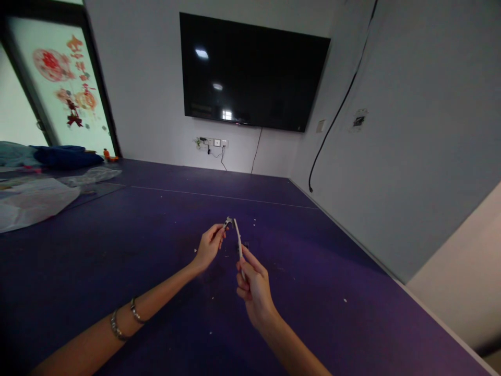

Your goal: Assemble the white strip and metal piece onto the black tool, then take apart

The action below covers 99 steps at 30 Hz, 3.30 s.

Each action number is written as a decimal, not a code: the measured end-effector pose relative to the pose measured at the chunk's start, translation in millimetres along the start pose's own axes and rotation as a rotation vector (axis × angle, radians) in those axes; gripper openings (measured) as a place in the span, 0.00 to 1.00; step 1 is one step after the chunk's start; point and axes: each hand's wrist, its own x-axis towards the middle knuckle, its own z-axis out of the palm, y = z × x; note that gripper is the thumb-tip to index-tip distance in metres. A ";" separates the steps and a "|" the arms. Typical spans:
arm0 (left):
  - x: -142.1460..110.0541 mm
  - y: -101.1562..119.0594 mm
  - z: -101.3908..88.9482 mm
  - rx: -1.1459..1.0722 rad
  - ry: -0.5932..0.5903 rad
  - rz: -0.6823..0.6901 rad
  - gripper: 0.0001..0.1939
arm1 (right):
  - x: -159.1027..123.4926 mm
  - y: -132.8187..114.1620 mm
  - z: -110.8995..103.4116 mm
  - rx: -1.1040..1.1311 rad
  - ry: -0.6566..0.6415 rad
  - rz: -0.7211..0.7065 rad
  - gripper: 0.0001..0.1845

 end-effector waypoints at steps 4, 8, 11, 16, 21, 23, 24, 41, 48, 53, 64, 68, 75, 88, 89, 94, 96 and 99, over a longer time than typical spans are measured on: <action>-1.1 -2.2 -0.2 -0.007 0.004 -0.007 0.14 | -2.5 3.2 -1.9 0.016 0.020 0.003 0.26; -4.5 -0.8 1.5 0.002 -0.038 -0.021 0.14 | 1.2 1.2 0.2 0.061 -0.019 -0.021 0.26; -5.5 0.5 2.9 -0.008 -0.043 -0.025 0.14 | -0.7 2.5 0.8 0.080 -0.001 0.003 0.27; -5.8 0.7 5.2 -0.036 -0.031 -0.036 0.14 | -3.2 -1.7 2.7 0.102 0.000 0.006 0.27; -5.3 2.2 4.6 -0.038 -0.040 -0.043 0.14 | -4.8 -3.0 8.2 0.106 -0.009 0.025 0.26; -4.0 2.7 3.1 -0.040 -0.023 -0.040 0.14 | -7.3 -0.9 8.6 0.109 0.010 0.046 0.25; -3.4 2.8 2.5 -0.042 -0.015 -0.037 0.15 | -8.1 -0.4 8.4 0.112 0.016 0.049 0.25; -8.9 4.7 6.7 -0.025 -0.054 -0.032 0.14 | -6.3 -0.8 4.6 0.125 0.011 0.006 0.26; -9.6 1.5 7.8 -0.021 -0.049 -0.015 0.14 | -12.2 5.3 5.1 0.133 0.058 0.029 0.30; -12.5 3.5 8.9 -0.021 -0.065 -0.009 0.14 | -10.3 3.3 4.8 0.132 0.041 0.000 0.28; -10.4 0.8 9.2 -0.043 -0.063 -0.030 0.13 | -12.6 1.3 5.8 0.211 -0.001 0.038 0.23; -11.1 1.6 9.1 -0.036 -0.077 -0.025 0.14 | -15.2 3.7 8.0 0.225 -0.005 0.062 0.20; -11.2 2.4 8.8 -0.046 -0.083 -0.028 0.14 | -15.5 3.7 6.7 0.260 -0.023 0.069 0.17; -12.8 -1.5 10.1 -0.075 -0.090 -0.045 0.14 | -15.1 6.2 6.3 0.245 0.007 0.036 0.21; -13.3 -1.4 10.4 -0.077 -0.095 -0.046 0.14 | -14.4 7.0 6.2 0.240 0.005 0.035 0.21; -11.7 2.2 7.9 -0.074 -0.084 -0.053 0.14 | -20.1 14.3 6.3 0.209 0.024 0.049 0.23; -10.9 3.6 6.8 -0.076 -0.079 -0.059 0.14 | -20.6 14.4 6.0 0.203 0.027 0.047 0.23; -11.4 3.7 6.8 -0.093 -0.087 -0.069 0.14 | -16.6 10.4 5.7 0.201 0.025 0.031 0.24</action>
